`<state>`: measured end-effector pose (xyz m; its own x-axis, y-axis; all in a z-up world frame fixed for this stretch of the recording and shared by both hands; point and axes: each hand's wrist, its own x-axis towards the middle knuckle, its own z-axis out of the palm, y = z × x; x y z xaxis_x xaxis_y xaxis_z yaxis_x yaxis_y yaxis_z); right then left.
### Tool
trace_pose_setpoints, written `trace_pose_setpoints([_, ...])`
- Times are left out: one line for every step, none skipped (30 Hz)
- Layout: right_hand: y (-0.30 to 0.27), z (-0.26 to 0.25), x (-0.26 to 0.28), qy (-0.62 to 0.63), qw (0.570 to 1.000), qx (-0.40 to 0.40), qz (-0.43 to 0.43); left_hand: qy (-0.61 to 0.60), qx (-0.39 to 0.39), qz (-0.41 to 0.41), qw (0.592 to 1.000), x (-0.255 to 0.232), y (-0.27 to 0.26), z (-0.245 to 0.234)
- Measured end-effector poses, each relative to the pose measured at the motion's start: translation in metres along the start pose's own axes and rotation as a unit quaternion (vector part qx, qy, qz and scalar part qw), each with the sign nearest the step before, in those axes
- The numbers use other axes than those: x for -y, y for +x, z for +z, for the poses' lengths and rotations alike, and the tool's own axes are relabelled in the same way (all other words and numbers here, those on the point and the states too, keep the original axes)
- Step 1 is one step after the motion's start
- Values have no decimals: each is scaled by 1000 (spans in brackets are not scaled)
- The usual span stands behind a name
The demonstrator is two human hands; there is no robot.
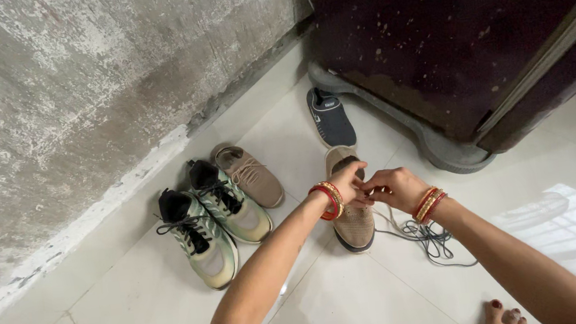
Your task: The person unlaces a beige shoe and then relaces it, threading the laces through the eyelets and tying a knot. The person then moves to a dark blue shoe and begins to unlace it.
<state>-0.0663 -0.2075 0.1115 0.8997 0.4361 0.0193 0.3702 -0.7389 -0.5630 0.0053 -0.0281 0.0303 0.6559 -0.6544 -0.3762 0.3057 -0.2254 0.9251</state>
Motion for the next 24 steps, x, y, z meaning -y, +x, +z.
trace_pose_setpoints([0, -2, 1, 13, 1000, 12, 19, -20, 11, 7, 1000, -1, -1, -1])
trace_pose_setpoints([0, -1, 3, 15, 1000, 8, 17, -39, 23, 14, 999, -1, -4, -2])
trace_pose_setpoints([-2, 2, 4, 17, 1000, 5, 16, -59, 35, 20, 997, -2, -5, -2])
trace_pose_setpoints([-4, 4, 3, 20, 1000, 0, 14, -42, 35, 22, 998, -4, -4, -1])
trace_pose_setpoints([-5, 6, 1, 32, 999, -14, 37, -26, 35, 24, 999, -6, -3, -1])
trace_pose_setpoints([-6, 7, -1, 45, 997, -26, 57, -11, 33, 25, 999, -6, -2, -2])
trace_pose_setpoints([-6, 9, -5, 58, 994, -39, 78, 41, 1, 44, 998, -6, 0, -4])
trace_pose_setpoints([-6, 11, -9, 39, 994, -50, 85, 93, -30, 62, 993, -5, 3, -6])
trace_pose_setpoints([-6, 12, -14, 20, 994, -61, 92, 144, -61, 80, 984, -2, 7, -8])
trace_pose_setpoints([-7, 14, -20, 1, 992, -74, 101, 207, -88, 98, 969, 2, 13, -8])
trace_pose_setpoints([-8, 16, -25, -2, 992, -80, 93, 269, -115, 116, 949, 6, 21, -7])
trace_pose_setpoints([-8, 19, -31, -4, 993, -88, 85, 330, -142, 133, 924, 10, 28, -7])
trace_pose_setpoints([-8, 22, -35, -6, 993, -95, 76, 339, -140, 151, 918, 16, 35, -7])
trace_pose_setpoints([-8, 25, -40, -19, 991, -110, 70, 348, -138, 168, 912, 21, 41, -6])
trace_pose_setpoints([-7, 28, -44, -32, 989, -126, 64, 357, -135, 185, 905, 26, 46, -5])
trace_pose_setpoints([-8, 31, -47, -45, 988, -139, 58, 359, -166, 188, 899, 30, 51, -3])
trace_pose_setpoints([-7, 31, -51, -57, 986, -147, 58, 360, -195, 190, 892, 34, 54, 0])
trace_pose_setpoints([-7, 32, -54, -70, 984, -155, 60, 361, -224, 192, 884, 35, 56, 2])
trace_pose_setpoints([-8, 32, -56, -83, 981, -164, 62, 372, -226, 149, 888, 36, 55, 4])
trace_pose_setpoints([-7, 31, -56, -80, 982, -147, 84, 384, -229, 107, 888, 35, 54, 4])
trace_pose_setpoints([-7, 30, -56, -76, 983, -131, 105, 395, -230, 65, 887, 32, 53, 4])
trace_pose_setpoints([-8, 29, -55, -73, 983, -113, 126, 432, -203, 30, 878, 28, 51, 5])
trace_pose_setpoints([-9, 29, -53, -70, 983, -105, 133, 466, -176, -6, 867, 25, 50, 6])
trace_pose_setpoints([-11, 31, -51, -67, 983, -95, 140, 498, -148, -43, 853, 24, 48, 7])
